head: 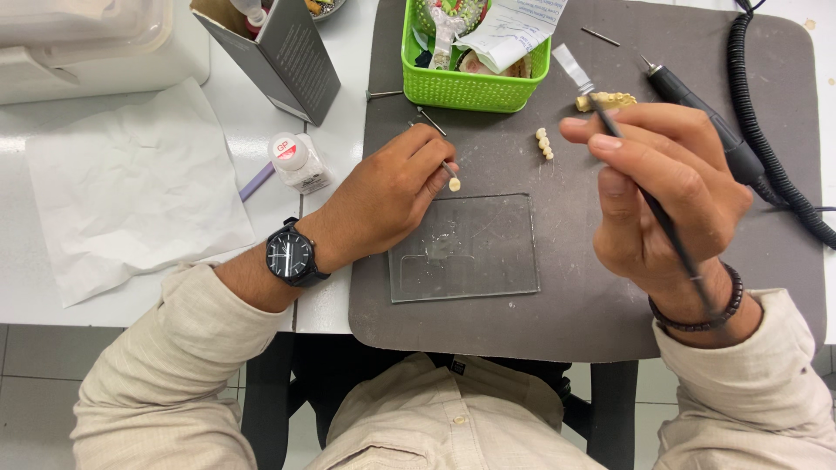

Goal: The person holds a small dental crown on a metal holder and uses a fine brush to apply porcelain slurry from a glass slab onto the crown. They periodically reposition the crown with tweezers, add material, and shape it, working over a bench mat with a rotary tool and denture model nearby.

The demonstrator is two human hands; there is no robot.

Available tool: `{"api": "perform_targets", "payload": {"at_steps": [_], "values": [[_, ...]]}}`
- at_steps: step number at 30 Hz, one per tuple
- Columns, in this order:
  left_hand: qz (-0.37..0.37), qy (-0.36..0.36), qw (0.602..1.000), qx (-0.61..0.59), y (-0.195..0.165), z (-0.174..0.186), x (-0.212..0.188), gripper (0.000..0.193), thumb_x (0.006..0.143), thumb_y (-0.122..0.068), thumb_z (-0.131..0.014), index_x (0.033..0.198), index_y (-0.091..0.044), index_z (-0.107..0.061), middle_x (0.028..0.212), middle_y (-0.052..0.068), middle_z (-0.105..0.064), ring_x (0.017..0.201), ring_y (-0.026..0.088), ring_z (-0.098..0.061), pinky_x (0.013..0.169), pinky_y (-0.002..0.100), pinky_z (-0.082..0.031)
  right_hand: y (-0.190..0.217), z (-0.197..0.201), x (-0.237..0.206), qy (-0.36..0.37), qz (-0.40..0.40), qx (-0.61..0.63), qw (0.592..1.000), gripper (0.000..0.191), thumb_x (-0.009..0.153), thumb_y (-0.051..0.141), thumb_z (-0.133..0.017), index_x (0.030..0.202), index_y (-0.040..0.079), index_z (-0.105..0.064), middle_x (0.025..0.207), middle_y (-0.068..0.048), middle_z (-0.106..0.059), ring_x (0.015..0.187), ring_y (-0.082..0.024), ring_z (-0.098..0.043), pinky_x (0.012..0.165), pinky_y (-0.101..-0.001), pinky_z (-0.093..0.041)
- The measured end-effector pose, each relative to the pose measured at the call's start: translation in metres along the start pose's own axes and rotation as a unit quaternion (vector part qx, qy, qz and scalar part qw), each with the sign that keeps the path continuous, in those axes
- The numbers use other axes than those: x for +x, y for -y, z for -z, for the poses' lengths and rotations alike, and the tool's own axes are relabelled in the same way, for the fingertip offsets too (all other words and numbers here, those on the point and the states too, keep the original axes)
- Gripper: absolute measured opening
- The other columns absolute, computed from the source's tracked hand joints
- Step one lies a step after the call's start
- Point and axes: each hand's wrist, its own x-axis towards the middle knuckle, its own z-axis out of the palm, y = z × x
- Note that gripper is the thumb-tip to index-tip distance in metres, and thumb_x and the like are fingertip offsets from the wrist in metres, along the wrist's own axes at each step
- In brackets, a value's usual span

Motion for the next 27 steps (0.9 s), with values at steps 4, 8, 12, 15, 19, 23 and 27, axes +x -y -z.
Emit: {"api": "perform_targets", "payload": {"at_steps": [4,8,12,15,19,23,27], "values": [[0.008,0.001,1.000,-0.007,0.001,0.000,-0.001,0.012,0.107,-0.011,-0.058,0.113,0.000,-0.057,0.108,0.012,-0.062,0.088,0.028,-0.066,0.074,0.037,-0.055,0.005,-0.006,0.007,0.017,0.005,-0.005,1.000,0.009,0.100,-0.001,-0.064,0.108,-0.002,-0.062,0.105,-0.020,-0.077,0.105,-0.033,-0.069,0.092,-0.0406,-0.059],[0.007,-0.007,1.000,-0.018,0.002,-0.001,-0.001,0.013,0.109,-0.012,-0.056,0.116,0.000,-0.056,0.107,0.013,-0.062,0.089,0.030,-0.066,0.075,0.038,-0.054,0.008,-0.012,0.009,0.035,0.009,-0.002,0.999,0.021,0.091,0.003,-0.077,0.105,0.000,-0.063,0.105,-0.017,-0.076,0.104,-0.031,-0.068,0.091,-0.0415,-0.057],[0.014,-0.011,0.999,-0.026,0.001,-0.003,-0.001,0.016,0.110,-0.014,-0.056,0.117,0.000,-0.056,0.105,0.014,-0.062,0.087,0.030,-0.065,0.074,0.039,-0.053,0.008,-0.019,0.005,0.048,-0.023,0.019,0.998,0.025,0.088,0.000,-0.081,0.104,0.001,-0.062,0.108,-0.015,-0.076,0.106,-0.030,-0.068,0.092,-0.0399,-0.057],[0.008,-0.016,0.999,-0.036,-0.001,-0.003,-0.002,0.018,0.110,-0.014,-0.055,0.118,0.001,-0.056,0.103,0.015,-0.061,0.086,0.031,-0.063,0.074,0.040,-0.052,0.005,-0.025,0.000,0.057,-0.049,0.052,0.996,0.028,0.089,-0.001,-0.084,0.106,0.003,-0.061,0.113,-0.013,-0.076,0.106,-0.028,-0.070,0.091,-0.0349,-0.057],[-0.022,-0.005,0.999,-0.044,0.002,-0.001,-0.002,0.021,0.112,-0.019,-0.054,0.120,-0.001,-0.058,0.099,0.014,-0.061,0.089,0.032,-0.062,0.080,0.044,-0.052,0.002,-0.032,-0.007,0.074,-0.122,0.126,0.982,0.034,0.095,0.003,-0.086,0.112,0.006,-0.057,0.124,-0.011,-0.075,0.111,-0.023,-0.072,0.091,-0.0294,-0.057],[-0.098,0.027,0.992,-0.071,0.003,-0.003,-0.003,0.029,0.117,-0.024,-0.048,0.134,-0.002,-0.056,0.112,0.011,-0.066,0.102,0.028,-0.065,0.090,0.041,-0.049,-0.004,-0.040,-0.011,0.077,-0.176,0.300,0.934,0.034,0.090,0.003,-0.079,0.108,0.007,-0.051,0.121,-0.014,-0.067,0.116,-0.024,-0.069,0.100,-0.0341,-0.059],[-0.088,0.090,0.990,-0.060,0.000,-0.006,-0.005,0.029,0.112,-0.025,-0.051,0.133,-0.008,-0.061,0.104,0.005,-0.068,0.094,0.022,-0.063,0.083,0.039,-0.041,-0.005,-0.047,-0.019,0.100,-0.192,0.416,0.883,0.033,0.092,0.000,-0.078,0.108,0.008,-0.051,0.119,-0.013,-0.066,0.123,-0.024,-0.065,0.109,-0.0371,-0.059]]}}
